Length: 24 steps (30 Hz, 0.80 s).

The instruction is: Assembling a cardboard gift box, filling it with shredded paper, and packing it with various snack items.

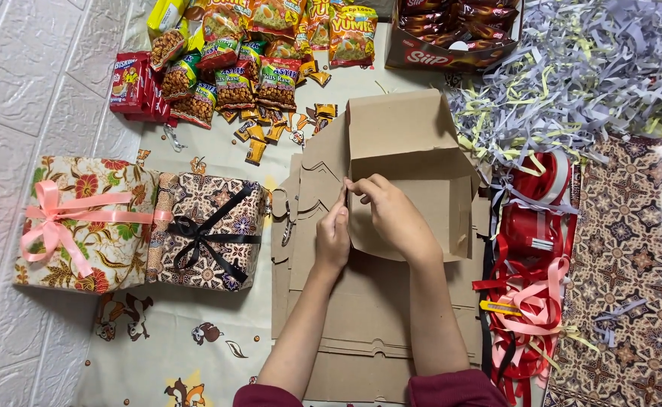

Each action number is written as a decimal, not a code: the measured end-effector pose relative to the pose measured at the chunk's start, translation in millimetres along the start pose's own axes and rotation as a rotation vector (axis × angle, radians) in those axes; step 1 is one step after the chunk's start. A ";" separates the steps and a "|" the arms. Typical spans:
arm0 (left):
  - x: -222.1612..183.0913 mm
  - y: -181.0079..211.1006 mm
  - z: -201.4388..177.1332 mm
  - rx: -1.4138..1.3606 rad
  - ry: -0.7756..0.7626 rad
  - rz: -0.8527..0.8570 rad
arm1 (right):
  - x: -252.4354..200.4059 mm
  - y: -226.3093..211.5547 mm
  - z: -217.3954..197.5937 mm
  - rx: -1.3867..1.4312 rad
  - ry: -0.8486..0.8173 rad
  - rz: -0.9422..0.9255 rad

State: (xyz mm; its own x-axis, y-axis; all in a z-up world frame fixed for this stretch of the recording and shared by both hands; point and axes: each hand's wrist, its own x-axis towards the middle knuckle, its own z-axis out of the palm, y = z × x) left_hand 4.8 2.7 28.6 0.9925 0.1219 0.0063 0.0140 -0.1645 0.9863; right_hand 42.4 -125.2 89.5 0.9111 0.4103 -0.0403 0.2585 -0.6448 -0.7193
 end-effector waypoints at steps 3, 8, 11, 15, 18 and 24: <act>-0.2 -5.9 1.2 -0.025 -0.001 0.001 | 1.0 3.1 0.9 -0.019 -0.004 0.006; -2.2 -45.3 6.1 -0.025 0.005 -0.006 | -1.7 -2.2 -0.8 -0.053 -0.020 0.037; -2.5 -52.3 7.6 -0.015 0.007 -0.012 | -3.4 -5.8 -3.5 -0.087 -0.037 0.069; -8.1 -7.3 1.2 -0.051 0.007 0.004 | -4.5 -9.9 -7.3 -0.114 -0.048 0.078; -6.4 -16.7 1.8 -0.058 0.015 0.008 | -6.0 -10.6 -7.8 -0.102 -0.047 0.070; -6.6 -49.5 6.1 -0.051 0.019 0.017 | -22.3 -7.6 -31.4 -0.075 0.139 0.088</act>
State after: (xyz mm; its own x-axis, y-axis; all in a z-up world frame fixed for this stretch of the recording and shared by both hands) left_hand -1.6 4.1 -21.2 0.9900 0.1386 0.0255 -0.0092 -0.1171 0.9931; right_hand 30.2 -149.7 117.7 0.9656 0.2600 -0.0005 0.1943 -0.7228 -0.6632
